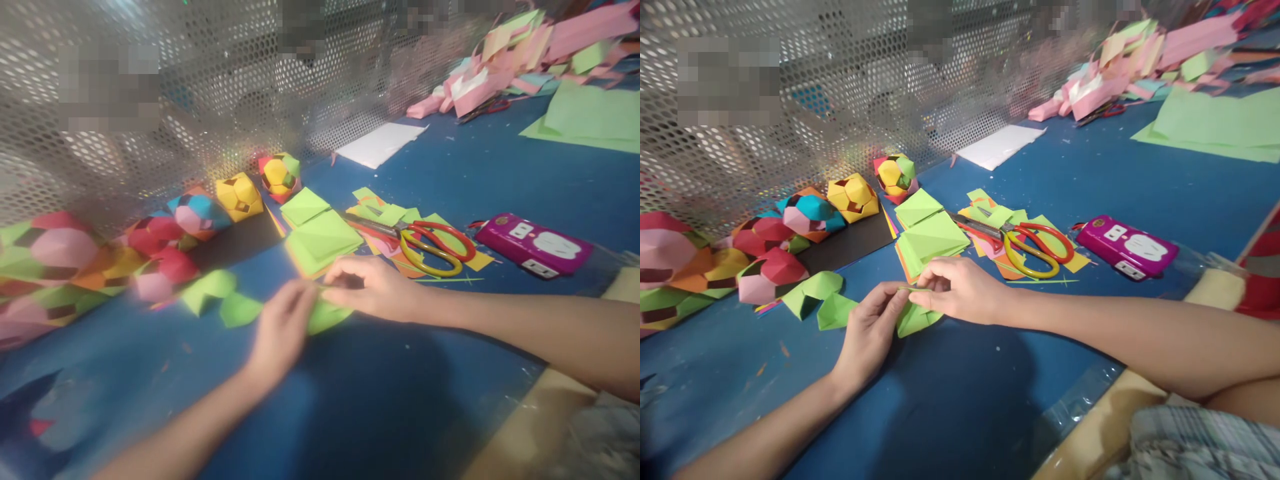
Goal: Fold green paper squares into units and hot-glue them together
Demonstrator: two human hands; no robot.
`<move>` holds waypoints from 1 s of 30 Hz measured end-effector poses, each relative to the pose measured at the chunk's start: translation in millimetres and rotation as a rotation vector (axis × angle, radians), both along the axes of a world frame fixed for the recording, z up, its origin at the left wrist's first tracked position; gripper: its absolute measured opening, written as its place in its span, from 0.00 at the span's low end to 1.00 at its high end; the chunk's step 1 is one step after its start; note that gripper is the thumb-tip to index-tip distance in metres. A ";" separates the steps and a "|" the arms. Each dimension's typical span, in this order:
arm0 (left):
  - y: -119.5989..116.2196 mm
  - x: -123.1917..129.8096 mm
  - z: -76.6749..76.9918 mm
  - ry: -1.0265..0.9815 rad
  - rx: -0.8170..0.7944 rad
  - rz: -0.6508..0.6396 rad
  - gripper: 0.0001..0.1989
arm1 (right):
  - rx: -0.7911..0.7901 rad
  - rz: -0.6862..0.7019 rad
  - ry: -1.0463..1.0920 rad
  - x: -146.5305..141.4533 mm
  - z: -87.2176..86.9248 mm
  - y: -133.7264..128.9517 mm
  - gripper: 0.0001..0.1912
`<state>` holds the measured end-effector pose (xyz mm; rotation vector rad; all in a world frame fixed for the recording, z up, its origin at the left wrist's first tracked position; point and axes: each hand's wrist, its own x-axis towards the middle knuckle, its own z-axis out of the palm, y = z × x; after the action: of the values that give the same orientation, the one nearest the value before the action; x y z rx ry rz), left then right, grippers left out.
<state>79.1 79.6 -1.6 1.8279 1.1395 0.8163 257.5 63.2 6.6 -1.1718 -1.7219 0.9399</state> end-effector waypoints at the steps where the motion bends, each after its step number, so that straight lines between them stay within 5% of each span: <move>1: 0.2 -0.2 -0.3 -0.005 -0.008 0.018 0.10 | -0.006 0.014 -0.028 1.2 0.5 0.6 0.06; 10: -2.0 3.9 -5.3 -0.225 -0.244 0.012 0.17 | 0.196 -0.123 -0.110 2.4 -8.4 4.8 0.06; 18: -3.8 5.8 -4.6 -0.053 -0.136 -0.002 0.11 | 0.468 -0.132 -0.167 -3.2 -15.6 0.1 0.10; 24: 1.7 1.0 -9.1 -0.005 -0.025 0.038 0.06 | 0.394 -0.062 -0.183 -4.9 -16.6 -2.1 0.04; 30: -1.4 6.3 -4.0 0.105 0.057 0.006 0.07 | 0.217 -0.089 -0.276 -6.2 -14.3 -1.9 0.11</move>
<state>85.4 78.3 -5.7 1.9350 1.1998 0.7711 251.3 61.3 -7.7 -1.2651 -1.9162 0.5404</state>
